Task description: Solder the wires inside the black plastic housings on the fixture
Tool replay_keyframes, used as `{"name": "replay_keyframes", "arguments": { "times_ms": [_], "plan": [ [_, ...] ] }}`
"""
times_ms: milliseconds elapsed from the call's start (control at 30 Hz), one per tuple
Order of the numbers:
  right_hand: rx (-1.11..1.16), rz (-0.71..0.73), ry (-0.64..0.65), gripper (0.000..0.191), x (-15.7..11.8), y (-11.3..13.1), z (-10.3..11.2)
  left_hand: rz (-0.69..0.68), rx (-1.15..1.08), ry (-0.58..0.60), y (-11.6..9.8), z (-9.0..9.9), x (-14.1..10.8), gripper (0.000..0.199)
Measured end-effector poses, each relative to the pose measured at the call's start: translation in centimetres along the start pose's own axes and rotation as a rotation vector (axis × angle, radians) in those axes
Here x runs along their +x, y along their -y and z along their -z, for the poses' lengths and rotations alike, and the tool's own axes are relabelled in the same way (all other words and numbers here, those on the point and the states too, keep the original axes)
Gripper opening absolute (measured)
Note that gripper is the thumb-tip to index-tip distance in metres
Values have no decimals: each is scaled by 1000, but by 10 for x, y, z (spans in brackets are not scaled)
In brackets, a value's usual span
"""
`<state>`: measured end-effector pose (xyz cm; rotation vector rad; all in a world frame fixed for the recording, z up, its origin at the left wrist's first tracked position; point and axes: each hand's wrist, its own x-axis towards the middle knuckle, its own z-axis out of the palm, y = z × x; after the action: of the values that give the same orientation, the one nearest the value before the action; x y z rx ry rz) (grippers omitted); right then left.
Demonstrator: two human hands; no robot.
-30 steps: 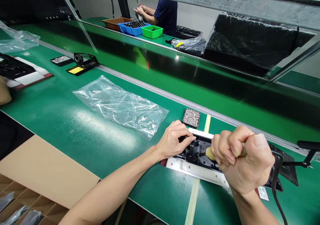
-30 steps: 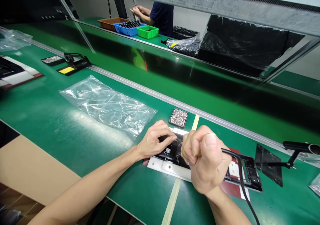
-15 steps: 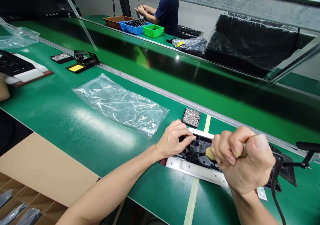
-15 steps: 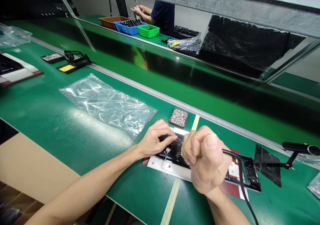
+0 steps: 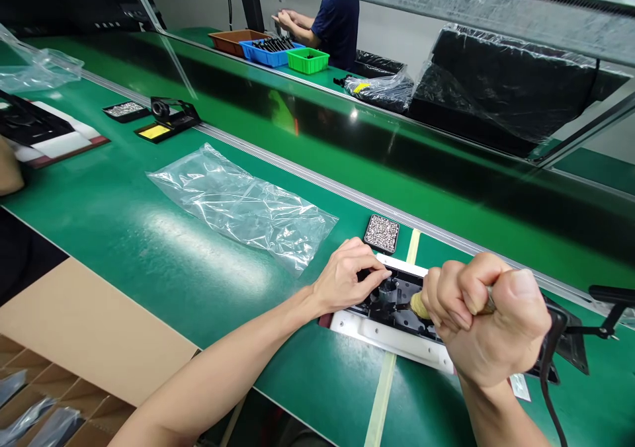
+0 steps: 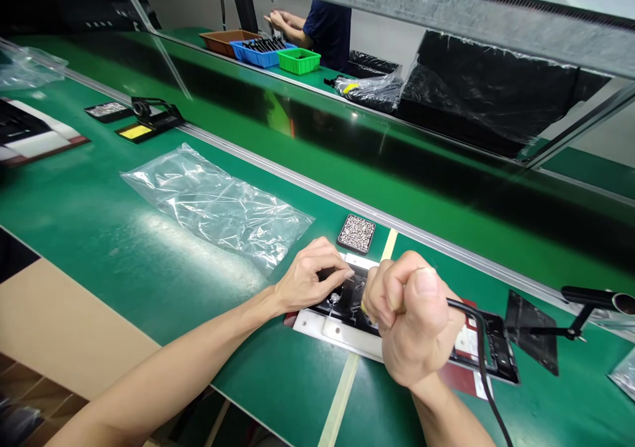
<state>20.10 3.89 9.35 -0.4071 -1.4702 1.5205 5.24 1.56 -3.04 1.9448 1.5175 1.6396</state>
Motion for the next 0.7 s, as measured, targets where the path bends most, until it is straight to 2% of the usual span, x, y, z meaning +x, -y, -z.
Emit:
{"name": "replay_keyframes", "arguments": {
  "times_ms": [700],
  "plan": [
    [17,-13,-23,47,0,0,1,-7,5,0,-1,1,0,15]
  ]
}}
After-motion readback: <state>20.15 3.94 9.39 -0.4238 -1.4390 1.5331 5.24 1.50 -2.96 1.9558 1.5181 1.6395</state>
